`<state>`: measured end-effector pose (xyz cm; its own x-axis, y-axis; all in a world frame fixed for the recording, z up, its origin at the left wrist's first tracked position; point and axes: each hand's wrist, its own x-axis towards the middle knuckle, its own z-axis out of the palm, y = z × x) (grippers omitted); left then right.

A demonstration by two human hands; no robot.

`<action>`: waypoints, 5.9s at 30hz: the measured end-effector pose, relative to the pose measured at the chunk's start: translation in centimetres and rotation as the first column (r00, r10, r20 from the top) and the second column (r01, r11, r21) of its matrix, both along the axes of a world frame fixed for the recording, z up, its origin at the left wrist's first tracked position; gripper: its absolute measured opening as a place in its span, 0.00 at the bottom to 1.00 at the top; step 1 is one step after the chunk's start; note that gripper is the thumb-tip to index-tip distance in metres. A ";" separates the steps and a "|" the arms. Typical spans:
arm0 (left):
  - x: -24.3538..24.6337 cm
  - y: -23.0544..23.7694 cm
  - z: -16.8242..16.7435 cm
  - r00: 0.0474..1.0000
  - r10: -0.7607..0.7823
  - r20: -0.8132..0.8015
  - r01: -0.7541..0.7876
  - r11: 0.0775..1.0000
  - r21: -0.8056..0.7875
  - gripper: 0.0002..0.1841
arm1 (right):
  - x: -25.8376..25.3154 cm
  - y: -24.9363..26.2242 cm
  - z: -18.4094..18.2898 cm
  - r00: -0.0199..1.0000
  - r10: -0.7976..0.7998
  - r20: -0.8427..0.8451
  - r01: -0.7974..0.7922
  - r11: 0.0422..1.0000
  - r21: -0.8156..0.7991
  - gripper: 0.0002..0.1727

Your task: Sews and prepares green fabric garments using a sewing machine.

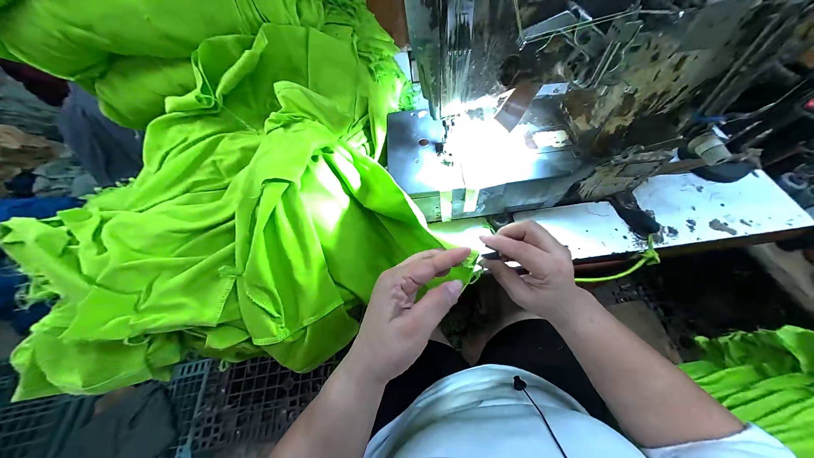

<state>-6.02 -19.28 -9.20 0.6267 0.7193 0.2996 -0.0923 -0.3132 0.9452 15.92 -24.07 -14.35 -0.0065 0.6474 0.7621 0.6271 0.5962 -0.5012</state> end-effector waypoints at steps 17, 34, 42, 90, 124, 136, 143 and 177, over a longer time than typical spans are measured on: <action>-0.1 1.7 -0.6 0.959 0.264 0.098 -0.263 0.964 -0.029 0.06 | -3.6 -0.5 3.8 0.806 0.102 -0.583 -0.382 0.842 -0.381 0.05; -6.7 2.5 1.0 0.877 0.473 0.087 -0.295 0.386 0.874 0.09 | -1.5 0.3 3.2 0.975 0.189 -0.116 -0.193 0.981 -0.025 0.14; -5.4 3.8 -0.6 0.936 0.331 0.117 -0.327 0.700 0.635 0.09 | -1.4 -1.1 3.5 0.994 0.012 0.111 -0.016 0.999 0.029 0.10; -0.6 2.4 -3.3 0.653 0.232 -0.720 0.129 0.903 0.409 0.05 | -1.6 -2.6 -1.1 0.969 -0.133 -0.208 0.021 0.884 -0.468 0.14; -15.6 12.2 18.0 0.775 0.590 -0.225 0.027 0.324 0.946 0.18 | 3.8 1.0 3.5 0.990 -0.140 0.001 0.140 0.990 -0.023 0.15; -16.0 17.0 17.8 0.956 0.291 0.032 -0.260 0.793 0.551 0.10 | -0.1 11.6 8.9 0.982 -0.013 0.186 0.135 0.735 -0.665 0.13; -15.0 18.6 17.1 0.936 0.349 -0.035 -0.289 0.824 0.486 0.09 | 0.8 8.2 5.8 0.987 0.022 -0.157 -0.125 0.712 -0.691 0.11; -1.1 15.7 9.1 0.846 0.040 -0.532 0.263 0.836 0.482 0.05 | -0.6 7.3 0.8 0.993 0.098 -0.068 -0.113 0.955 -0.276 0.09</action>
<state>-7.16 -3.63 -0.11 0.8585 0.4624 0.2218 0.2780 -0.7830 0.5565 15.36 -16.81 -13.53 -0.0506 0.8318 0.5528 0.5364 0.4895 -0.6875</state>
